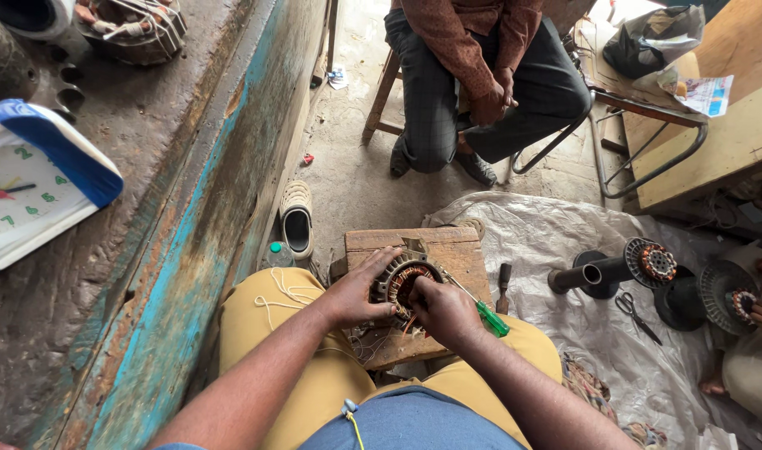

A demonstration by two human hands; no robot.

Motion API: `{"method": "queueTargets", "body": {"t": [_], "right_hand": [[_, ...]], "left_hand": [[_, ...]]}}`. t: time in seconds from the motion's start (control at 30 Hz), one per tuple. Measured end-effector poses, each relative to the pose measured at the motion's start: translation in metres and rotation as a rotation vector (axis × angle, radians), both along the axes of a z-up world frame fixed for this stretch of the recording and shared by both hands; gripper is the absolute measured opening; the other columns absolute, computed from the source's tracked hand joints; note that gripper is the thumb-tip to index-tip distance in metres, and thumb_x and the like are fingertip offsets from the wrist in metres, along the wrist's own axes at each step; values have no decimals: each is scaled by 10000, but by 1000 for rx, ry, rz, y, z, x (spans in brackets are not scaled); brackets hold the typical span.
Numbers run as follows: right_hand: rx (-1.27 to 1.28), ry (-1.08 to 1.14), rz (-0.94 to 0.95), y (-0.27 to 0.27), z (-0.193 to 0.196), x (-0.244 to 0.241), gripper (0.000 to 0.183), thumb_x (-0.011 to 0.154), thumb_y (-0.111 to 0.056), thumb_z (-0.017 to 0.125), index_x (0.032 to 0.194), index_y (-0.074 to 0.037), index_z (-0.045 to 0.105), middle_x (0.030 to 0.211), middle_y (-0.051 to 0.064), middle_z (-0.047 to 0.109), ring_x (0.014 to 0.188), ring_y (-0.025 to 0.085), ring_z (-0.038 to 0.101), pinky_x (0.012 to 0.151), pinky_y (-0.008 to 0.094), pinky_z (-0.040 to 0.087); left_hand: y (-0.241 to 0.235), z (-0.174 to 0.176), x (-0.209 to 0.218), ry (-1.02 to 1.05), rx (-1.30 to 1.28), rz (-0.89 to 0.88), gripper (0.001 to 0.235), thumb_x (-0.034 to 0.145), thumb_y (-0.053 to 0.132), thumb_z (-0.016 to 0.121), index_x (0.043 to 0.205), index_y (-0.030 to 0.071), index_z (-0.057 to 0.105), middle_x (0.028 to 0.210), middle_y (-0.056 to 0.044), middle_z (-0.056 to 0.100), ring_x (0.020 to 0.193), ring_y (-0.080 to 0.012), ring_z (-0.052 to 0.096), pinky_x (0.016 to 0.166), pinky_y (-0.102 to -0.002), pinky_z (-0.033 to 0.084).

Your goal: The person sits on the floor and works on a motor stator placed on a small wooden stool. They use a screwdriver to adjust the copper windings and tie them with a white string. Another person is visible in the background working on a similar component.

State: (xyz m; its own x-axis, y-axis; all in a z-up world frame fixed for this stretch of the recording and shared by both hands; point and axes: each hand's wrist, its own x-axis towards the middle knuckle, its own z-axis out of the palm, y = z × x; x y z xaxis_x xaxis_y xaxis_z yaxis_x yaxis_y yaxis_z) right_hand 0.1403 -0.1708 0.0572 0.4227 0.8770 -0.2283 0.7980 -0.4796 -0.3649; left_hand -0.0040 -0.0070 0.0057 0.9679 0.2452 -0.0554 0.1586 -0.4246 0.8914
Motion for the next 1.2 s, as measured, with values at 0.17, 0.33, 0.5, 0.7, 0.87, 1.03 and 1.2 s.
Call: {"method": "queueTargets", "body": {"t": [0.17,0.33,0.5,0.7,0.87,1.03,1.2], "right_hand": [[-34,-22,37,-2,-7,-4,132,948,-255,653,964,-136,598,812,87,733,778,304,735,721,476,570],[-66,-29,69,1,-7,-4,134,947,-259,649,970,-133,610,820,101,734,795,316,735,745,487,569],[-146,-42,74,7,0,-4,127,905,-220,665,1011,-153,645,851,110,745,840,324,732,766,494,565],[-170,-97,111,13,0,-12,114,943,-225,645,1026,-148,643,868,106,742,835,313,737,753,481,578],[-204,-32,101,17,15,-10,119,921,-227,668,1015,-157,651,794,78,743,766,274,753,716,450,591],[-284,142,14,19,28,-8,106,949,-219,634,1041,-171,659,774,46,753,706,219,788,692,384,640],[-260,-13,97,19,19,-7,156,887,-223,702,1040,-192,707,810,54,766,786,238,768,755,417,604]], "left_hand": [[-2,-1,-1,4,18,9,1092,733,325,853,1624,229,228,1699,-153,234,1582,-327,189,1273,-426,203],[-4,-1,-1,7,32,2,1098,727,318,842,1626,227,219,1694,-160,240,1581,-332,185,1272,-430,199],[-5,0,-2,-4,31,2,1105,729,319,841,1629,226,209,1697,-166,231,1583,-331,184,1275,-429,201],[-7,2,-3,40,21,13,1107,721,321,839,1627,252,207,1706,-142,210,1585,-310,170,1271,-422,206],[-7,3,-4,48,19,18,1105,723,341,840,1627,258,210,1704,-139,208,1586,-307,173,1271,-426,214],[-8,0,-5,7,25,21,1100,727,351,842,1628,254,220,1711,-135,217,1588,-317,175,1271,-433,214],[-9,2,-5,32,38,19,1099,732,340,838,1630,269,209,1711,-124,209,1589,-309,165,1273,-430,211]]}}
